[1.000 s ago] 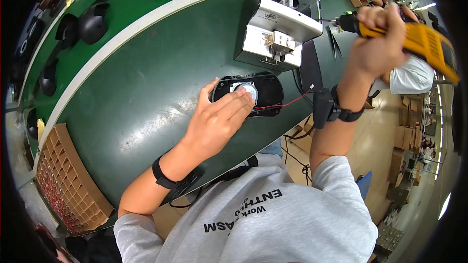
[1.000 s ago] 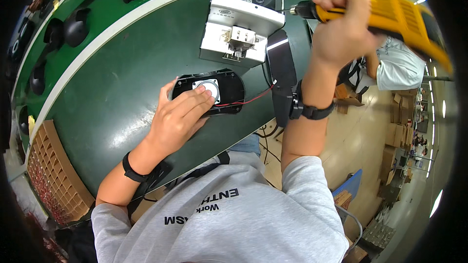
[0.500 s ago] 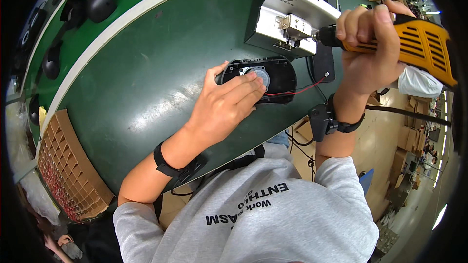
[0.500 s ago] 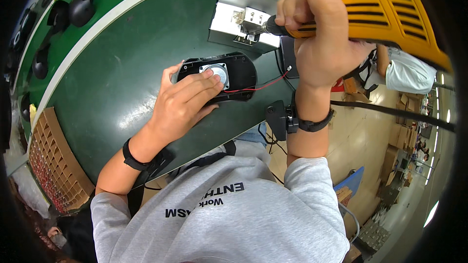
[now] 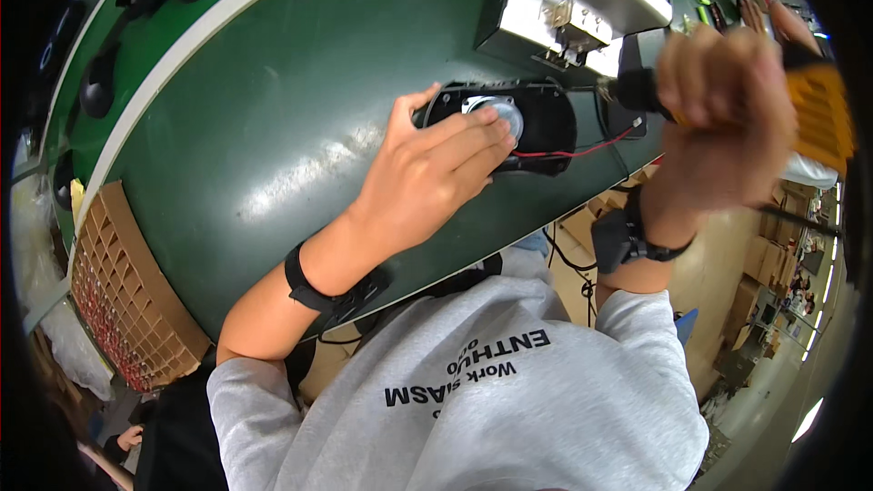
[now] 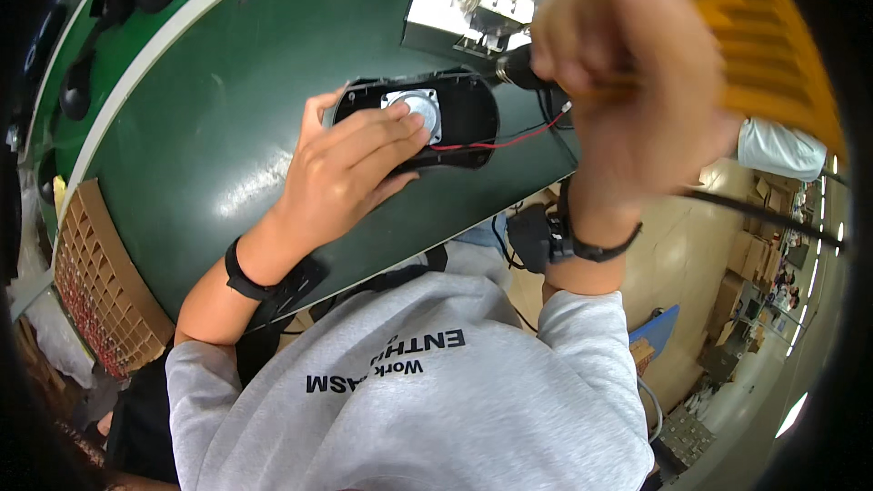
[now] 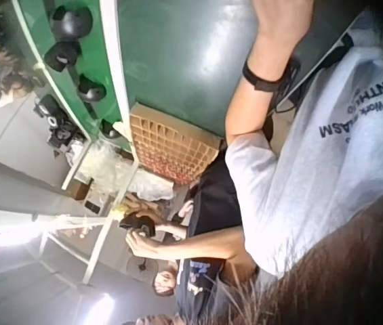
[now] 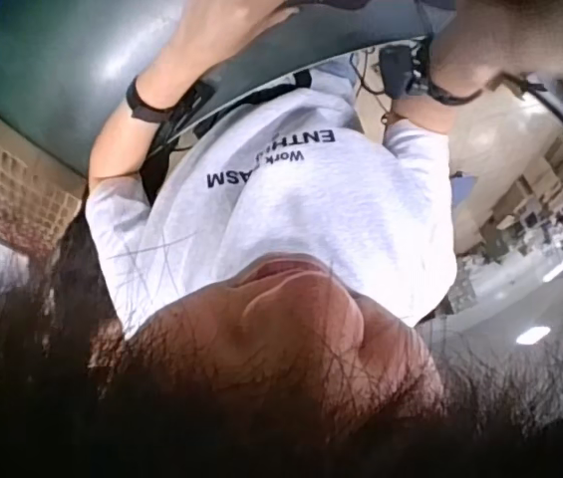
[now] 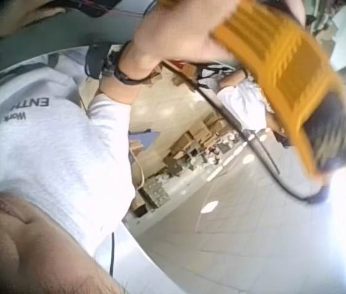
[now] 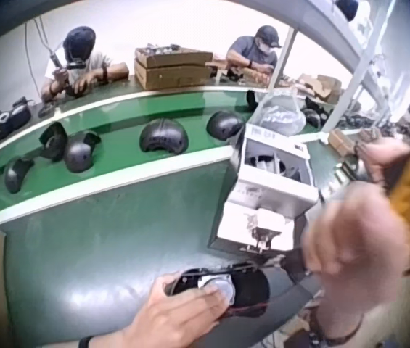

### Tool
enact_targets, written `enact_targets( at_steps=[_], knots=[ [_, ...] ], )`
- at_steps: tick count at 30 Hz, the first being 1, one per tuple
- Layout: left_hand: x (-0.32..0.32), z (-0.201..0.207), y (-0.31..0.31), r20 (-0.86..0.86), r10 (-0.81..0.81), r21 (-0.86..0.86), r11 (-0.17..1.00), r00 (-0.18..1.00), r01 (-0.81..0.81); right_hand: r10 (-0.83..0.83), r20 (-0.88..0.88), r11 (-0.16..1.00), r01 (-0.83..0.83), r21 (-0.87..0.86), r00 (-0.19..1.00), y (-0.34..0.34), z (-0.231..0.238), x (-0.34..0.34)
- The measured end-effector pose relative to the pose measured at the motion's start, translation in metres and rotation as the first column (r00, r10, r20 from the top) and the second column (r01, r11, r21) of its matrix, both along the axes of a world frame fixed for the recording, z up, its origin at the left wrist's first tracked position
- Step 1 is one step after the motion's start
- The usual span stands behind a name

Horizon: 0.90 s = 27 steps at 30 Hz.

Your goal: The worker is assembling electronic components on an assembly line, specifically installing a round silver component into a black housing and securing it with an electric screwdriver.

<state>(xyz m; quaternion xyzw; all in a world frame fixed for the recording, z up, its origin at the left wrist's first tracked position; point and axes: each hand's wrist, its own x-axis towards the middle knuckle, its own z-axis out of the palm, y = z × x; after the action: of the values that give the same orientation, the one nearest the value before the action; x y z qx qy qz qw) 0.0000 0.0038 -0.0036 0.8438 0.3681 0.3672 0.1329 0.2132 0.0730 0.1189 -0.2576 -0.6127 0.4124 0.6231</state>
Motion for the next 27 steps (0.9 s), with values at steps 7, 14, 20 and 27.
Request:
enact_targets(
  at_steps=[7, 14, 20, 27],
  knots=[
    [-0.001, -0.006, 0.000, 0.010, 0.022, 0.012, 1.000, 1.000, -0.022, 0.410, 0.121, 0.904, -0.421, 0.078, 0.904, -0.032, -0.007, 0.003],
    [0.001, -0.006, -0.001, 0.018, 0.016, 0.000, 1.000, 1.000, -0.016, 0.224, 0.110, 0.974, -0.228, 0.017, 0.968, -0.043, -0.033, -0.003],
    [0.000, -0.005, -0.002, 0.011, 0.024, -0.017, 1.000, 1.000, -0.024, 0.158, 0.128, 0.987, -0.154, -0.040, 0.979, -0.045, -0.038, -0.008],
    [0.001, -0.004, 0.000, 0.021, 0.014, -0.019, 1.000, 1.000, -0.014, 0.230, 0.099, 0.973, -0.230, -0.020, 0.968, -0.045, -0.037, -0.003]
  ],
)
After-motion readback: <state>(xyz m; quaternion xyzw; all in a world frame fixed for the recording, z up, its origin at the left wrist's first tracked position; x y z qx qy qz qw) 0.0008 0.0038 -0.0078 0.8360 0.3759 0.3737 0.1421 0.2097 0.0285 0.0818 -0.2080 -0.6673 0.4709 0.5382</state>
